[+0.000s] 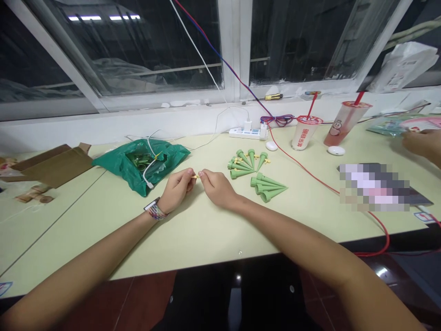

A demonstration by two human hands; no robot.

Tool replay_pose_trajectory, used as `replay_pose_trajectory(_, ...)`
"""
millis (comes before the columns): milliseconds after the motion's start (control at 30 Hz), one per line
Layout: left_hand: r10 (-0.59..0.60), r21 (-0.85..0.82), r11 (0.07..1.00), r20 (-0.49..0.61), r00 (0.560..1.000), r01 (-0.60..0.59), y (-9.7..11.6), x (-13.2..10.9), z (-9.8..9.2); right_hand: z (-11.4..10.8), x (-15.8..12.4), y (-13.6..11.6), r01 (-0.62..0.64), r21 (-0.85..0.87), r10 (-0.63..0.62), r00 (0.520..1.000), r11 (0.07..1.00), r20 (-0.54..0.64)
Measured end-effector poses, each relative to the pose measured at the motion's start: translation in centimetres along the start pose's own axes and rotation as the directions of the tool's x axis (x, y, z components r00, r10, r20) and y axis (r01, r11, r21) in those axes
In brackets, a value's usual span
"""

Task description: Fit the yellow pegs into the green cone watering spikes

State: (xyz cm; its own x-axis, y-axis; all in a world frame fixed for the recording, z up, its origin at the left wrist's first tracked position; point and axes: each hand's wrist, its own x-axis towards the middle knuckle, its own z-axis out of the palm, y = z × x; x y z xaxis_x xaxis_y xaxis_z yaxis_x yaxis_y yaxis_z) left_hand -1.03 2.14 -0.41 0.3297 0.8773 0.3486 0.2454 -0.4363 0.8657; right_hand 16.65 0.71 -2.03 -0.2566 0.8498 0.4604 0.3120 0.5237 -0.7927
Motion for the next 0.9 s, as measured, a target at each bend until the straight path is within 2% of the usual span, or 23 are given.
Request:
replay_pose_trajectory(133,0.047,-0.08,0.996,0.019,0.999,-0.045,0.0,-0.1,-0.2,0.0,0.1,0.2,-0.014,0.008,0.015,1.0,1.0,-0.025)
replay_pose_trajectory(433,0.05,0.101,0.994,-0.053,0.997,-0.045,0.2,0.2,-0.3,0.0,0.1,-0.3,-0.007,0.03,0.008,1.0,1.0,-0.03)
replay_pose_trajectory(567,0.035,0.041,0.999,-0.133,0.99,-0.03,-0.3,0.5,-0.4,-0.1,0.1,-0.7,0.021,0.046,-0.019,0.998,0.999,-0.053)
replay_pose_trajectory(700,0.055,-0.03,0.998,-0.189,0.98,-0.062,-0.3,0.7,-0.5,-0.1,0.3,-0.3,-0.003,0.059,0.011,0.991,0.998,-0.136)
replay_pose_trajectory(900,0.039,-0.169,0.982,-0.237,0.971,-0.081,-0.5,1.3,-0.8,0.0,0.8,0.9,0.038,-0.019,-0.041,0.984,0.999,-0.174)
